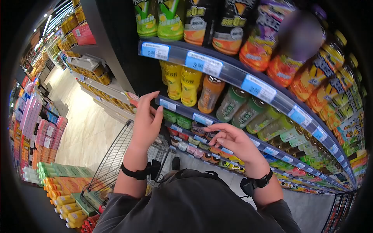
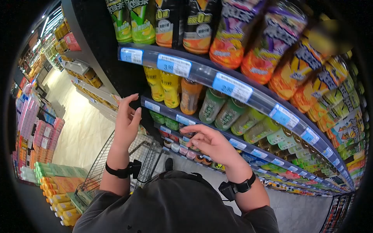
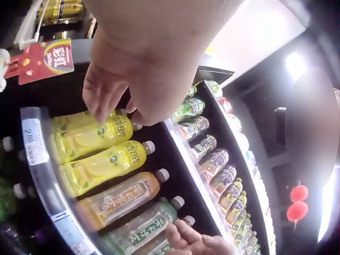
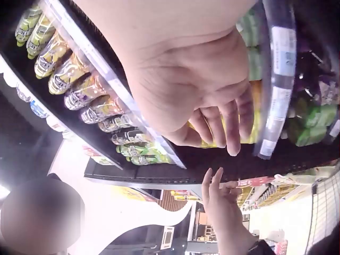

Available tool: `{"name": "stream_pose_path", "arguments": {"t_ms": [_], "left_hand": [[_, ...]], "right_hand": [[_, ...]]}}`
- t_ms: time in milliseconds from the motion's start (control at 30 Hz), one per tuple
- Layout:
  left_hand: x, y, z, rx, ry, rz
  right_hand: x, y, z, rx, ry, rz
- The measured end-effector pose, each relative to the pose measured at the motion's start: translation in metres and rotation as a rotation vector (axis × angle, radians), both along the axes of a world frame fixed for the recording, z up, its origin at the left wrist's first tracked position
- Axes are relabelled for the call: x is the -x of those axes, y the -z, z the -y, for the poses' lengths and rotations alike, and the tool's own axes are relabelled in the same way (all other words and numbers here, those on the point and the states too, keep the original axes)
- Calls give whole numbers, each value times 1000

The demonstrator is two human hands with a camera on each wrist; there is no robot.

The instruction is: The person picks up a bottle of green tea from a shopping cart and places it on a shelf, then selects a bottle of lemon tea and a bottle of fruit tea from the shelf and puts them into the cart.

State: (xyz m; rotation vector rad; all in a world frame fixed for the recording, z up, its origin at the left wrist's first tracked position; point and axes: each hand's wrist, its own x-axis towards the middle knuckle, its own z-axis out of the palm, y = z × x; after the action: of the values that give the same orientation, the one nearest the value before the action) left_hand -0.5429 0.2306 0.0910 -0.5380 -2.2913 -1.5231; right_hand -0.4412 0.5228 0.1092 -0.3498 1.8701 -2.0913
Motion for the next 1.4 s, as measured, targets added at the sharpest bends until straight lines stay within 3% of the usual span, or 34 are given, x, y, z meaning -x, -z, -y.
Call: {"name": "stream_pose_path", "arguments": {"t_ms": [167,233,333,467,567,633,800,900,1033,1100,1200,1333,1400], "left_hand": [[50,-26,-11,-57,33,-27],[70,-24,-14,-46,55,-50],[89,-26,-16,12,77,-47],[104,-30,-24,-50,112,-68],[115,-34,-22,-38,186,13],[121,-33,-24,-73,187,4],[131,-36,-21,85,201,29],[131,-38,-20,176,185,-5],[117,-43,-21,177,100,14],[114,-43,-20,142,38,-148],[101,-47,-19,0,74,-51],[82,-49,-8,40,89,17],[76,-42,-8,99,72,-279]], "right_hand": [[41,-42,40,24,15,-103],[59,-47,52,-24,12,-103],[87,-54,63,-209,-4,-329],[101,-65,77,-103,-16,-158],[114,-73,86,-176,14,-251],[122,-78,85,-214,-9,-151],[135,-74,90,-140,-51,-76],[136,-73,93,-141,-33,-146],[131,-76,90,-252,-37,-59],[128,-76,89,-310,-55,-161],[121,-71,85,-320,-41,-259],[111,-65,83,-290,-18,-379],[106,-65,83,-283,-72,-319]]}}
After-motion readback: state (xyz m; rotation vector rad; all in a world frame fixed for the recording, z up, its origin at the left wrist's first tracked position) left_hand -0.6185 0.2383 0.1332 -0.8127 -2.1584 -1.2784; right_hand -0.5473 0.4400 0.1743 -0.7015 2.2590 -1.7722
